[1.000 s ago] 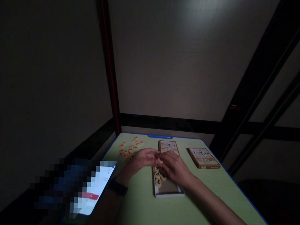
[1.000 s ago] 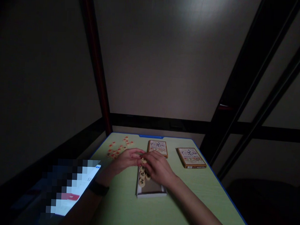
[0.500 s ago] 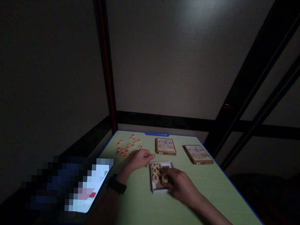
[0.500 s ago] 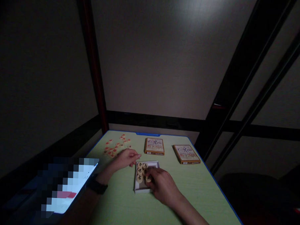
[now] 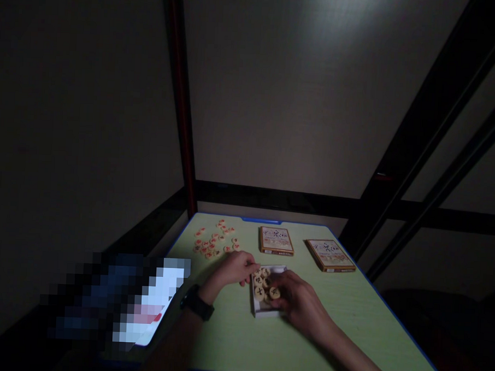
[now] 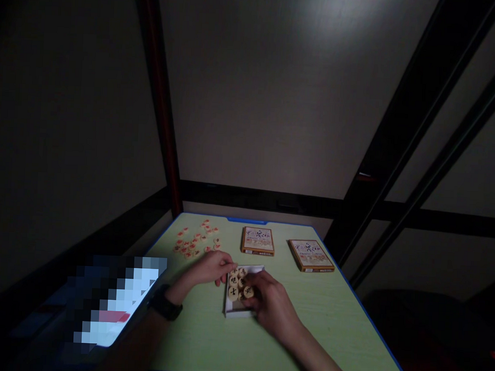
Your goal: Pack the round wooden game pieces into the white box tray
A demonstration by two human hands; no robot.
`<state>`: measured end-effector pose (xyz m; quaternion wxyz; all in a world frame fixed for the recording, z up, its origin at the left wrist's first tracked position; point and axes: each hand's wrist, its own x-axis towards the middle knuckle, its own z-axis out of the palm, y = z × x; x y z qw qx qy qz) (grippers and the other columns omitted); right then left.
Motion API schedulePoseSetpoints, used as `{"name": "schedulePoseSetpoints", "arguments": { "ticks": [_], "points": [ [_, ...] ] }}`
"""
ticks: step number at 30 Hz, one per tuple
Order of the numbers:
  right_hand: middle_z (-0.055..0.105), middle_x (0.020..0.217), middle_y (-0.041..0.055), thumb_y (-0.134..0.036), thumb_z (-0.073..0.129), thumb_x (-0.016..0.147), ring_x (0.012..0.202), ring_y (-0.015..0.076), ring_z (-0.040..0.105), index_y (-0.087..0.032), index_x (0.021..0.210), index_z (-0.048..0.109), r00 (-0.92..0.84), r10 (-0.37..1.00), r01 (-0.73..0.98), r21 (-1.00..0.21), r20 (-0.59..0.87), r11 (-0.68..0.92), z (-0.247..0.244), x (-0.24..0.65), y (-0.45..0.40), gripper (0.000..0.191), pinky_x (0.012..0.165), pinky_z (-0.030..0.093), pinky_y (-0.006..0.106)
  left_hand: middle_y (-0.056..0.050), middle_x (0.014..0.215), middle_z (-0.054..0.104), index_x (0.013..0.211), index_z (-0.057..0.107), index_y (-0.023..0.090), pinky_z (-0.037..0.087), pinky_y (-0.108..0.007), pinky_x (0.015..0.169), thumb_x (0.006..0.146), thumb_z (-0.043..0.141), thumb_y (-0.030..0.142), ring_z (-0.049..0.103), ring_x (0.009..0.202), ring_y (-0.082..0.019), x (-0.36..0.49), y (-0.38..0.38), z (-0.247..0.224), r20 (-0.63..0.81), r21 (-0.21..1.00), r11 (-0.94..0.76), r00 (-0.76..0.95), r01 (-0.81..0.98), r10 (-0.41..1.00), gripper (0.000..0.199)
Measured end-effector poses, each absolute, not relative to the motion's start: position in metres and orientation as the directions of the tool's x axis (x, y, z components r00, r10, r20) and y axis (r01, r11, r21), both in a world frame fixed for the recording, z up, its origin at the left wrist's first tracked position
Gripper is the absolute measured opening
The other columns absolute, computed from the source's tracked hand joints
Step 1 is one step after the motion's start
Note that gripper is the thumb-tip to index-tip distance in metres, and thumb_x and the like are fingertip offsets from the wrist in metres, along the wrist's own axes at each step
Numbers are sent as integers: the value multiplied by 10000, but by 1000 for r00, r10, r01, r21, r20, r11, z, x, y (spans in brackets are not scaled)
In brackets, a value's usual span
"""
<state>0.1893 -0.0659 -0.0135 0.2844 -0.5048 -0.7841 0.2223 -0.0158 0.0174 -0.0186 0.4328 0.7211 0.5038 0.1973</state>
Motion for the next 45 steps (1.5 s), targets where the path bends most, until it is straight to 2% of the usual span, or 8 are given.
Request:
{"name": "schedulePoseSetpoints", "arguments": {
  "ticks": [7, 14, 21, 29, 32, 35, 39, 45],
  "points": [
    [660, 1013, 74, -98, 749, 695, 879, 216, 634, -182, 942, 643, -280, 950, 756, -577, 139, 308, -14, 180, -65, 282, 770, 463, 296, 33, 533, 594, 754, 607, 165, 354, -167, 405, 842, 536, 353, 544, 423, -93, -15, 18, -22, -127, 819, -142, 417, 556, 900, 219],
    [633, 813, 19, -63, 734, 668, 729, 164, 563, -183, 774, 562, -310, 948, 776, -556, 76, 299, -10, 179, -59, 235, 640, 377, 245, 25, 558, 625, 812, 649, 156, 357, -172, 416, 859, 527, 368, 539, 416, -91, -15, 18, -22, -124, 798, -163, 422, 581, 898, 249],
    [572, 835, 20, 2, 663, 648, 722, 146, 518, -183, 738, 526, -327, 940, 784, -527, 98, 328, -7, 175, -59, 248, 634, 360, 233, 23, 568, 620, 794, 636, 156, 351, -181, 416, 860, 535, 380, 538, 417, -94, -15, 19, -22, -129, 799, -161, 426, 580, 896, 255],
    [588, 854, 35, -9, 628, 650, 764, 176, 565, -192, 727, 511, -337, 936, 763, -553, 102, 335, -6, 175, -59, 231, 671, 405, 261, 10, 595, 647, 796, 645, 165, 378, -201, 455, 882, 510, 354, 560, 450, -115, -15, 15, -15, -131, 766, -172, 411, 620, 902, 247],
    [593, 851, 29, -26, 621, 662, 746, 176, 579, -198, 728, 512, -361, 925, 744, -560, 122, 364, -3, 183, -60, 214, 649, 411, 262, -26, 694, 698, 822, 656, 184, 424, -217, 566, 906, 511, 370, 632, 609, -148, -18, 14, -5, 22, 667, -219, 275, 713, 961, 250],
    [605, 813, 21, -70, 609, 711, 701, 169, 581, -204, 742, 528, -393, 898, 703, -566, 197, 431, 4, 199, -54, 160, 619, 416, 260, -87, 858, 728, 918, 657, 186, 458, -273, 713, 925, 499, 377, 674, 819, -213, -23, 14, 6, 199, 468, -156, 68, 870, 978, 247],
    [630, 756, 26, -161, 576, 773, 644, 172, 578, -205, 774, 580, -416, 860, 679, -528, 297, 511, 20, 211, -25, 44, 586, 422, 268, -150, 949, 713, 1112, 624, 159, 484, -348, 751, 943, 448, 286, 684, 886, -271, -33, 14, 13, 208, 282, -7, -53, 959, 977, 275],
    [679, 733, 32, -71, 505, 755, 662, 168, 618, -178, 800, 641, -538, 786, 610, -502, 305, 612, 42, 169, 39, 178, 633, 444, 257, -166, 1092, 640, 1095, 644, 138, 493, -319, 778, 909, 438, 101, 630, 1019, -255, -62, 23, 8, 273, 196, 145, -196, 970, 942, 280]
  ]
}}
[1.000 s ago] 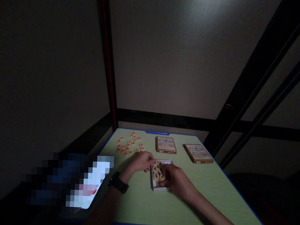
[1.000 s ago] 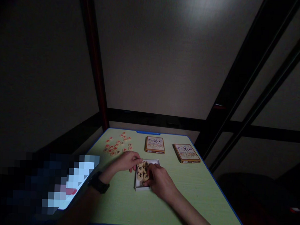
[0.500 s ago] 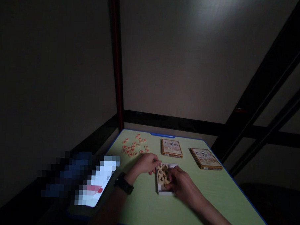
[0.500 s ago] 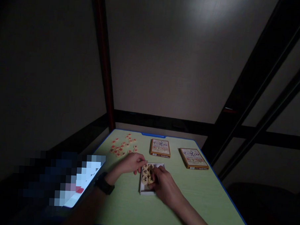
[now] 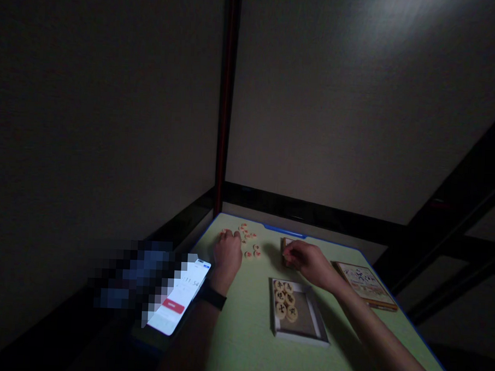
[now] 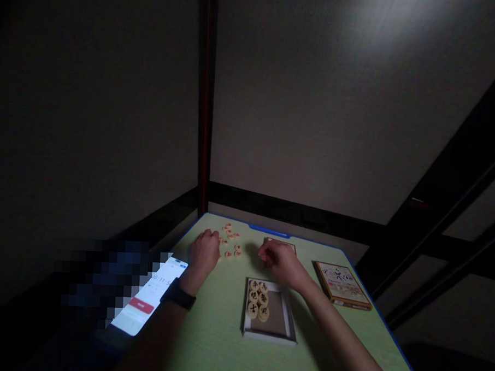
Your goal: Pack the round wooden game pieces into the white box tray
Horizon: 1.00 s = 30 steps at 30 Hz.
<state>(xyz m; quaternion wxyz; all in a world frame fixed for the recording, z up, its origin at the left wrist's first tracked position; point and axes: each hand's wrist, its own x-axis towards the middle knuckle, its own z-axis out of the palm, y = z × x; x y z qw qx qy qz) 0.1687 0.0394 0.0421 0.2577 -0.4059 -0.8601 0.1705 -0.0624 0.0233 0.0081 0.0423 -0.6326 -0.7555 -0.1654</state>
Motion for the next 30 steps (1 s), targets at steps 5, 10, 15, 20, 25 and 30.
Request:
{"name": "schedulePoseSetpoints", "arguments": {
  "ticks": [5, 10, 15, 20, 25, 30],
  "points": [
    [715, 779, 33, 38, 498, 680, 714, 160, 634, -161, 834, 703, -613, 766, 683, -357, 195, 637, 39, 123, 83, 324, 668, 430, 227, -171, 1047, 634, 1055, 679, 131, 490, -322, 781, 860, 519, 94, 591, 1046, -271, -76, 28, 2, 263, 181, 226, -268, 957, 927, 255],
    [741, 839, 57, -16, 567, 720, 758, 186, 657, -166, 908, 741, -663, 743, 700, -275, 96, 659, 22, 96, 107, 297, 682, 433, 237, -178, 1019, 643, 1045, 699, 134, 494, -304, 753, 885, 417, 59, 626, 1003, -261, -78, 29, 0, 200, 189, 241, -278, 952, 940, 333],
    [753, 907, 77, -74, 612, 749, 842, 213, 671, -173, 912, 748, -679, 731, 699, -250, 62, 670, 11, 84, 117, 234, 733, 437, 254, -180, 1066, 644, 1072, 684, 120, 498, -292, 794, 908, 415, 83, 655, 1003, -244, -79, 30, 0, 132, 230, 228, -262, 946, 956, 317],
    [754, 853, 31, -59, 563, 772, 788, 177, 671, -191, 877, 748, -690, 723, 697, -240, 35, 676, 15, 83, 125, 250, 686, 422, 226, -179, 1098, 638, 1086, 665, 118, 494, -286, 809, 907, 419, 89, 666, 978, -233, -79, 30, 1, 118, 265, 205, -243, 942, 963, 305],
    [758, 864, 38, -98, 594, 786, 784, 175, 667, -178, 911, 752, -706, 708, 690, -217, 10, 691, 15, 80, 129, 216, 678, 414, 224, -169, 1087, 636, 1106, 646, 107, 482, -254, 792, 895, 402, 45, 662, 982, -215, -79, 30, 7, 125, 276, 205, -247, 939, 961, 328],
    [758, 860, 23, -119, 663, 735, 784, 175, 659, -187, 906, 752, -722, 692, 682, -184, -17, 708, 8, 74, 131, 204, 667, 396, 222, -151, 1073, 633, 1098, 646, 126, 484, -269, 828, 890, 454, 57, 646, 1028, -224, -74, 28, 11, 195, 269, 169, -226, 948, 954, 291]
  ]
}}
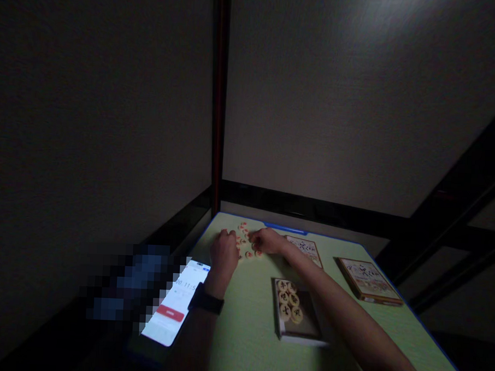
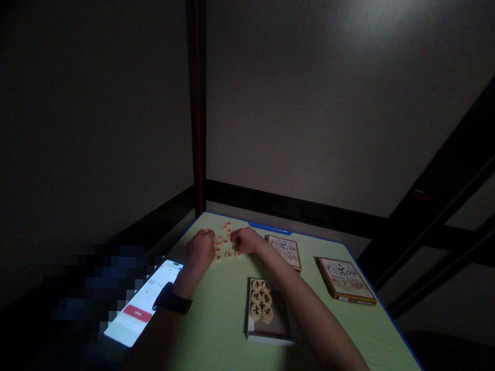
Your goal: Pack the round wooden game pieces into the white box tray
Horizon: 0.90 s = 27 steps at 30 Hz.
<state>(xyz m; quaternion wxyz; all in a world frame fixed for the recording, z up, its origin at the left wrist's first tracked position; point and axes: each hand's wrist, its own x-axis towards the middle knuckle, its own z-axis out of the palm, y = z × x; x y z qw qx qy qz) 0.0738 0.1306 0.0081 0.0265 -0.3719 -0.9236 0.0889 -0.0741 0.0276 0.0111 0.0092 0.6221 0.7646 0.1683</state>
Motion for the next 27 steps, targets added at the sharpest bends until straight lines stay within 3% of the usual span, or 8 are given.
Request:
{"name": "schedulePoseSetpoints", "arguments": {
  "ticks": [5, 8, 13, 20, 24, 27],
  "points": [
    [759, 866, 14, -103, 634, 727, 798, 172, 659, -200, 880, 752, -729, 685, 678, -161, -23, 717, 7, 72, 132, 216, 665, 388, 216, -123, 1116, 639, 1037, 692, 172, 484, -278, 840, 897, 515, 142, 630, 1054, -221, -72, 25, 10, 160, 254, 67, -110, 965, 981, 228],
    [759, 906, 23, -96, 625, 724, 821, 177, 663, -201, 914, 747, -726, 687, 681, -146, -12, 717, 8, 73, 131, 249, 675, 391, 216, -129, 1096, 643, 1046, 691, 165, 492, -293, 790, 878, 509, 109, 635, 1035, -237, -78, 26, 12, 153, 267, 104, -149, 958, 977, 254],
    [756, 892, 41, -72, 573, 739, 824, 191, 666, -196, 935, 731, -725, 689, 683, -115, 13, 721, 8, 70, 127, 281, 679, 390, 230, -135, 1040, 642, 1038, 674, 130, 487, -308, 729, 877, 457, 66, 637, 989, -254, -78, 26, 17, 254, 268, 209, -278, 941, 926, 277],
    [725, 988, 118, -85, 543, 782, 906, 219, 650, -146, 1036, 672, -724, 685, 679, -86, 79, 729, 11, 63, 122, 291, 709, 388, 246, -104, 1052, 604, 1118, 645, 179, 470, -315, 766, 932, 452, 154, 577, 997, -237, -62, 20, 22, 510, 291, 95, -238, 952, 827, 269],
    [710, 974, 122, -88, 521, 805, 899, 215, 643, -146, 980, 665, -734, 672, 666, -91, 100, 741, 10, 56, 120, 233, 715, 391, 249, -105, 1063, 595, 1121, 639, 173, 460, -316, 749, 924, 446, 136, 567, 971, -233, -68, 21, 23, 537, 290, 167, -304, 942, 787, 278],
    [709, 1004, 132, -68, 532, 786, 919, 217, 644, -136, 975, 662, -745, 660, 651, -106, 98, 751, 6, 49, 119, 239, 735, 402, 248, -103, 1039, 600, 1060, 654, 174, 461, -315, 737, 935, 445, 165, 567, 983, -239, -66, 21, 22, 497, 258, 147, -262, 955, 827, 243]
  ]
}}
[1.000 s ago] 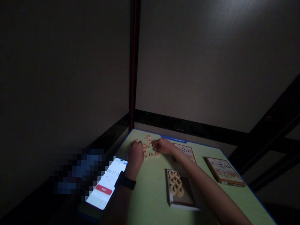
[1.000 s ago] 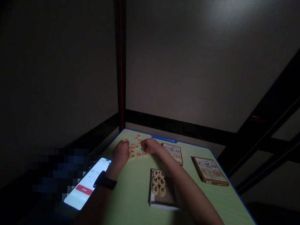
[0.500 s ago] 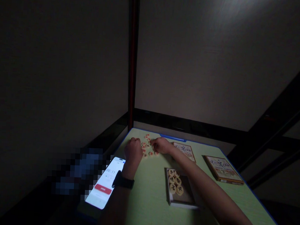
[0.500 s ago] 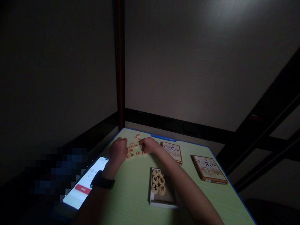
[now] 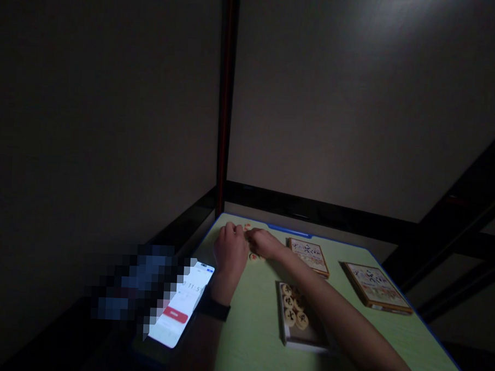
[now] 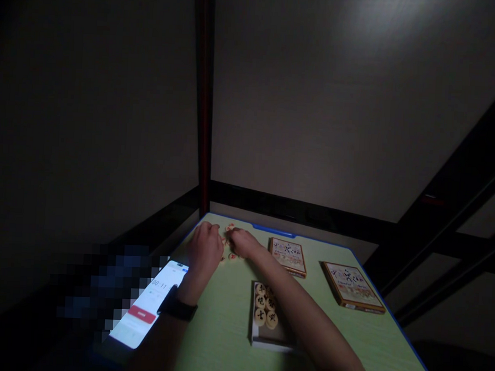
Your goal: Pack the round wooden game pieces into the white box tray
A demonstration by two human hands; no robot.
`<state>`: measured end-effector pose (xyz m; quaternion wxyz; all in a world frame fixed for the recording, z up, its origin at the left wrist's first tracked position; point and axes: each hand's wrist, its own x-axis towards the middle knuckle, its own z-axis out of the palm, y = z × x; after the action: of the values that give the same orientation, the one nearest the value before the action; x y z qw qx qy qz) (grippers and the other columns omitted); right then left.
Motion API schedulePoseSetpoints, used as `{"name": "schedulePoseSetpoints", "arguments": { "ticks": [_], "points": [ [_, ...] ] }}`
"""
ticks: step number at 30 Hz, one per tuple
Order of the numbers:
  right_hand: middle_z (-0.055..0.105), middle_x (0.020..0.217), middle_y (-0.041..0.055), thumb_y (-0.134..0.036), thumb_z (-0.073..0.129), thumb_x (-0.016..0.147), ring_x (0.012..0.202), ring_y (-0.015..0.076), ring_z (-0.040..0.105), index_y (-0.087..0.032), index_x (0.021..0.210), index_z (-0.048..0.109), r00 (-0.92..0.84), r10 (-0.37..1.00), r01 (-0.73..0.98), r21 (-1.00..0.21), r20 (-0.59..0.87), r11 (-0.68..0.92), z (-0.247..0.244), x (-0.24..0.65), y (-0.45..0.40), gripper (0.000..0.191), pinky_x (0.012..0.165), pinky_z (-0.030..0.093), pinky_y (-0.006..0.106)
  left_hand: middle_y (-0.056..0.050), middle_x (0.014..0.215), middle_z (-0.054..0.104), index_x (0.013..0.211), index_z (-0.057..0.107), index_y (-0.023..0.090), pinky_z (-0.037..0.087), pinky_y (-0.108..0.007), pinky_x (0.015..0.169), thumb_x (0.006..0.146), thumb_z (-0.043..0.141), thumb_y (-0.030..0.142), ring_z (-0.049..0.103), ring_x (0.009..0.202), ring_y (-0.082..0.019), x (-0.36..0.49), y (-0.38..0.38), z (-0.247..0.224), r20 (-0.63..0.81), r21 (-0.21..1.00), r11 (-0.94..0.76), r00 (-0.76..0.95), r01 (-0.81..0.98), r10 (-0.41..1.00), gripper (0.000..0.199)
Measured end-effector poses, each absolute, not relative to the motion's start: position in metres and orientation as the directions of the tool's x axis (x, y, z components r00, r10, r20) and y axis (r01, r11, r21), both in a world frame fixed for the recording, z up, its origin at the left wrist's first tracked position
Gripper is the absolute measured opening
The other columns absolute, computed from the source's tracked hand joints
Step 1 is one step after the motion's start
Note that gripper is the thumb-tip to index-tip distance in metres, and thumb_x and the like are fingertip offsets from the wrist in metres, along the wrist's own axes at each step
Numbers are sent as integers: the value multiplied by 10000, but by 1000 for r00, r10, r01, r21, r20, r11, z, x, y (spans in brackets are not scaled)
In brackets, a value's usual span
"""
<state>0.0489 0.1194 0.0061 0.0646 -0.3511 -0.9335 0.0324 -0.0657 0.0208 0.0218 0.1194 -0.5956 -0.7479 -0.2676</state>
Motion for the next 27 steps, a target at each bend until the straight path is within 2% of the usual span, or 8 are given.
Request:
{"name": "schedulePoseSetpoints", "arguments": {
  "ticks": [8, 11, 13, 15, 18, 20, 22, 27],
  "points": [
    [695, 1065, 166, -112, 575, 796, 942, 236, 647, -113, 1098, 607, -740, 664, 645, -164, 108, 746, -6, 42, 119, 304, 778, 435, 274, -134, 1015, 636, 1095, 649, 149, 490, -309, 754, 956, 395, 157, 612, 1013, -251, -54, 17, 20, 359, 254, 146, -233, 956, 904, 289],
    [679, 1075, 176, -112, 569, 803, 916, 233, 643, -102, 1213, 508, -718, 681, 655, -193, 146, 731, -1, 49, 115, 414, 748, 446, 286, -151, 1052, 651, 1092, 652, 130, 495, -313, 783, 945, 389, 132, 632, 1002, -250, -56, 20, 18, 351, 352, 132, -261, 927, 899, 301],
    [674, 1061, 163, -130, 529, 849, 887, 217, 642, -104, 1259, 440, -703, 688, 653, -219, 181, 725, 5, 60, 109, 421, 726, 454, 284, -153, 1064, 670, 1101, 650, 130, 490, -325, 835, 938, 405, 131, 641, 1001, -245, -55, 25, 15, 352, 505, 75, -285, 860, 892, 294],
    [672, 1039, 138, -161, 483, 899, 856, 198, 642, -123, 1279, 395, -680, 688, 629, -279, 255, 725, 10, 77, 99, 392, 718, 464, 282, -135, 1030, 696, 1051, 666, 150, 490, -320, 848, 939, 427, 148, 657, 961, -227, -50, 31, 12, 277, 736, 8, -313, 676, 908, 264],
    [677, 970, 95, -209, 470, 926, 815, 191, 651, -171, 1248, 415, -588, 686, 556, -403, 428, 727, 13, 107, 76, 328, 715, 485, 294, -102, 930, 715, 922, 674, 163, 514, -294, 771, 949, 464, 222, 669, 810, -182, -35, 35, 6, 21, 995, -1, -196, 101, 980, 219],
    [682, 962, 90, -246, 481, 932, 808, 198, 657, -190, 1213, 454, -511, 695, 550, -430, 505, 716, 11, 125, 58, 287, 721, 502, 313, -92, 908, 713, 913, 673, 150, 520, -286, 760, 911, 572, 321, 661, 771, -165, -24, 32, 2, -31, 968, 27, -9, -249, 999, 199],
    [688, 978, 93, -282, 506, 930, 818, 206, 659, -202, 1191, 490, -423, 703, 562, -444, 572, 698, 7, 139, 41, 274, 752, 518, 340, -93, 929, 707, 922, 681, 136, 514, -281, 780, 809, 711, 392, 651, 794, -161, -14, 25, 0, 9, 904, 45, 124, -425, 992, 281],
    [694, 1062, 86, -308, 596, 885, 843, 205, 663, -231, 1242, 530, -190, 741, 474, -601, 644, 643, -2, 156, 16, 371, 800, 546, 362, -81, 1002, 681, 957, 679, 161, 481, -239, 743, 694, 806, 404, 624, 847, -147, -5, 15, -5, 21, 877, 77, 198, -473, 980, 380]
  ]
}}
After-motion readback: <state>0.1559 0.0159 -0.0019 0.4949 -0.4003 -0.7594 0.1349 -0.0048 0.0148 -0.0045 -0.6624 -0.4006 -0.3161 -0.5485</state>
